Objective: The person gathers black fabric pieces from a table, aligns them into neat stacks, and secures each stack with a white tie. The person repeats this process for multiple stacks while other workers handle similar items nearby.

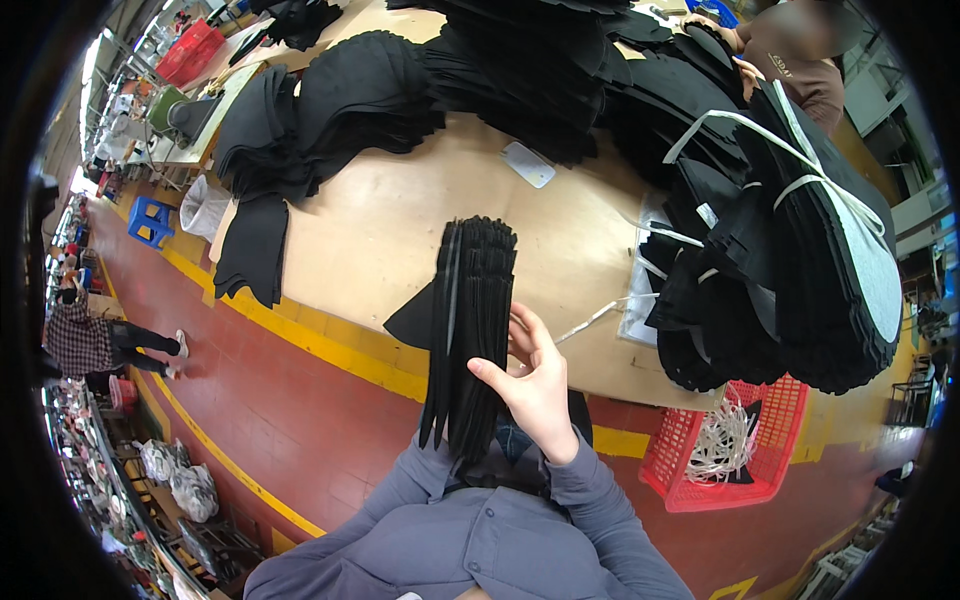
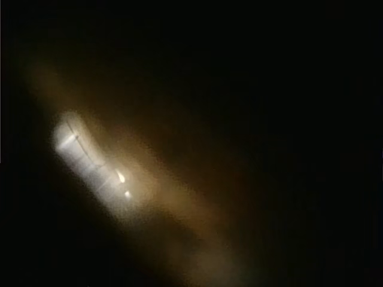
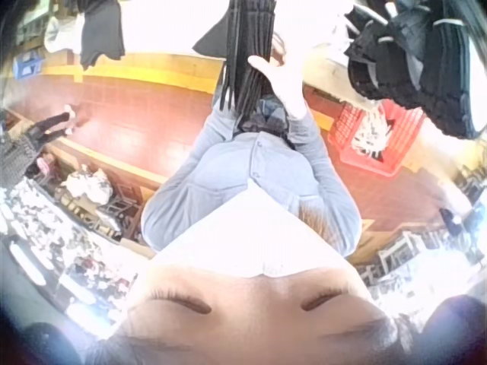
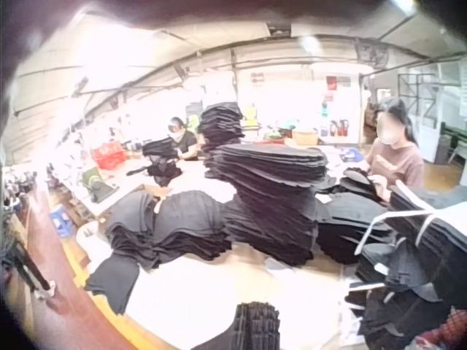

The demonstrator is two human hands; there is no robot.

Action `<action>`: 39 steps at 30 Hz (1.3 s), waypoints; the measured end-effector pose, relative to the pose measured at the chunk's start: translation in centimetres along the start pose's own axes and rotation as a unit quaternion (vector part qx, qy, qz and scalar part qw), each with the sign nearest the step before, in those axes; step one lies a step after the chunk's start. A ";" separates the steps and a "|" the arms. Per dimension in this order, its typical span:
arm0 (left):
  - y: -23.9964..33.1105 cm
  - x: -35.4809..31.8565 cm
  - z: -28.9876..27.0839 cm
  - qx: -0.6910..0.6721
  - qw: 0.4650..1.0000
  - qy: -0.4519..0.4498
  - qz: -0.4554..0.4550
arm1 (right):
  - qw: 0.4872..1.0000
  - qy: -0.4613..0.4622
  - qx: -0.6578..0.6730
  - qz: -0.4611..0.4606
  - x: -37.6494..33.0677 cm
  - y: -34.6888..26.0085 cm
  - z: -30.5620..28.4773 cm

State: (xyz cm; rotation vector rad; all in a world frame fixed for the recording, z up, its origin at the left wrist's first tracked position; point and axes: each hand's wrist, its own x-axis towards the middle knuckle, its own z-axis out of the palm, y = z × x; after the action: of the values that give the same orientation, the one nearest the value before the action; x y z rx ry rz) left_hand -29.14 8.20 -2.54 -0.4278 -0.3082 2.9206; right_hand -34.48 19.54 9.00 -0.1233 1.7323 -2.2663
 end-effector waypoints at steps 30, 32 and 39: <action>5.1 -2.7 3.6 0.171 0.969 0.132 0.116 | 0.996 0.083 0.034 -0.021 0.7 1.4 -5.6; 5.6 -3.8 8.1 0.352 0.898 0.159 0.211 | 0.991 0.121 -0.005 -0.059 0.4 0.5 -5.8; 3.9 -3.8 16.9 0.842 0.375 0.133 0.364 | 0.992 -0.092 -0.078 -0.041 -0.1 -1.1 -1.1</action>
State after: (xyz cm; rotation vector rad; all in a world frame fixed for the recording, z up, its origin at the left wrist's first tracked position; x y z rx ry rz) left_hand -31.13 0.71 13.42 -0.5328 3.0510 1.6776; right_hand -34.86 20.88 9.78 -0.4285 1.8319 -2.0971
